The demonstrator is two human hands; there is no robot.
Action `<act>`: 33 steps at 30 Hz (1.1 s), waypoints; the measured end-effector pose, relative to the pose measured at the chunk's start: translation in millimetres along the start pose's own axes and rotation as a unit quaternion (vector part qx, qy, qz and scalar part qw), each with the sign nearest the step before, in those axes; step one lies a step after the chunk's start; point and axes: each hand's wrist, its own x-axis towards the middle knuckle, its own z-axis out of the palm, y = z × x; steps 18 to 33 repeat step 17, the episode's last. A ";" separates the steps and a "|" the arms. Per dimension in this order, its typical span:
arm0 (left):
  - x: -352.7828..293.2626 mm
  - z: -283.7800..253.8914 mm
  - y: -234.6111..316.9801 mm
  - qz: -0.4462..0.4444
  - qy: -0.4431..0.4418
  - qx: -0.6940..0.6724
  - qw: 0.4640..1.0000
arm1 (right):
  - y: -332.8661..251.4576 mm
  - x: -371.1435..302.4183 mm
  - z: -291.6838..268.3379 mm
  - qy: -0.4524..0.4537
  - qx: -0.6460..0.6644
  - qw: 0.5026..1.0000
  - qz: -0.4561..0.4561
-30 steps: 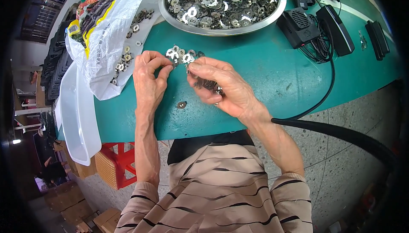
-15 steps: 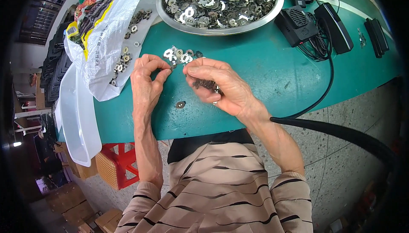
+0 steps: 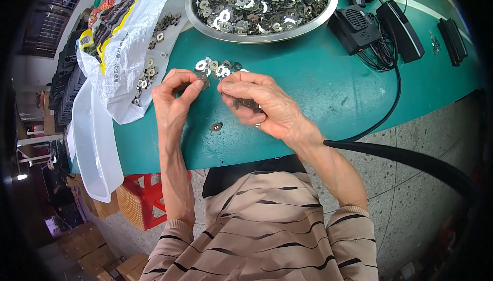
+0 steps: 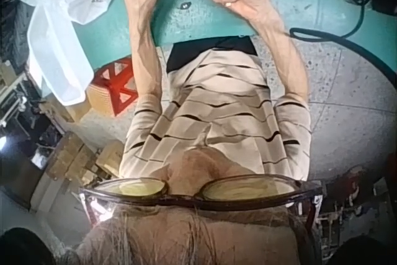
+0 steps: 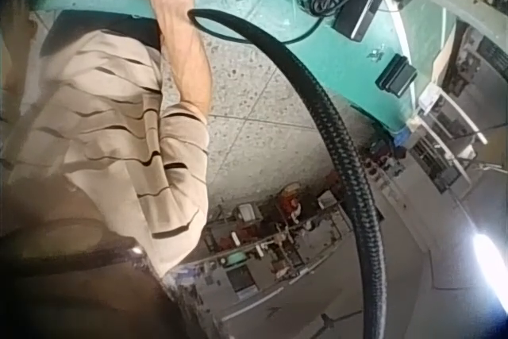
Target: The person assembles small mechanical or electronic components by hand at a workstation, taking parts from a tray and a bag.
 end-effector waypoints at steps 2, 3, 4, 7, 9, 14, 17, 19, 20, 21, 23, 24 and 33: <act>-1.9 -2.7 9.2 -0.083 -0.035 -0.198 0.976 | -0.5 -0.5 1.3 0.007 -0.006 1.000 0.003; -2.8 -3.7 9.8 -0.082 -0.036 -0.198 0.976 | -1.1 -0.9 2.8 0.007 -0.014 1.000 0.004; -3.2 -4.8 10.2 -0.076 -0.049 -0.235 0.968 | -1.4 -1.2 3.9 0.006 -0.022 1.000 0.006; -4.5 -4.8 10.3 -0.067 -0.076 -0.289 0.952 | 0.4 -0.8 4.6 0.006 -0.056 0.998 -0.017; -4.8 -4.4 11.7 -0.062 -0.090 -0.307 0.945 | 0.0 -1.8 5.2 0.008 -0.061 0.998 -0.023; -5.3 -3.7 9.4 -0.010 -0.120 -0.269 0.956 | 1.6 -3.1 8.5 0.016 -0.095 0.994 -0.051; -5.3 -3.9 8.4 -0.006 -0.134 -0.229 0.964 | 2.9 -2.9 10.5 0.020 -0.124 0.989 -0.075; -5.3 -3.9 8.4 -0.006 -0.134 -0.229 0.964 | 2.9 -2.9 10.5 0.020 -0.124 0.989 -0.075; -5.3 -3.9 8.4 -0.006 -0.134 -0.229 0.964 | 2.9 -2.9 10.5 0.020 -0.124 0.989 -0.075; -5.3 -3.9 8.4 -0.006 -0.134 -0.229 0.964 | 2.9 -2.9 10.5 0.020 -0.124 0.989 -0.075; -5.3 -3.9 8.4 -0.006 -0.134 -0.229 0.964 | 2.9 -2.9 10.5 0.020 -0.124 0.989 -0.075; -5.3 -3.9 8.4 -0.006 -0.134 -0.229 0.964 | 2.9 -2.9 10.5 0.020 -0.124 0.989 -0.075; -5.3 -3.9 8.4 -0.006 -0.134 -0.229 0.964 | 2.9 -2.9 10.5 0.020 -0.124 0.989 -0.075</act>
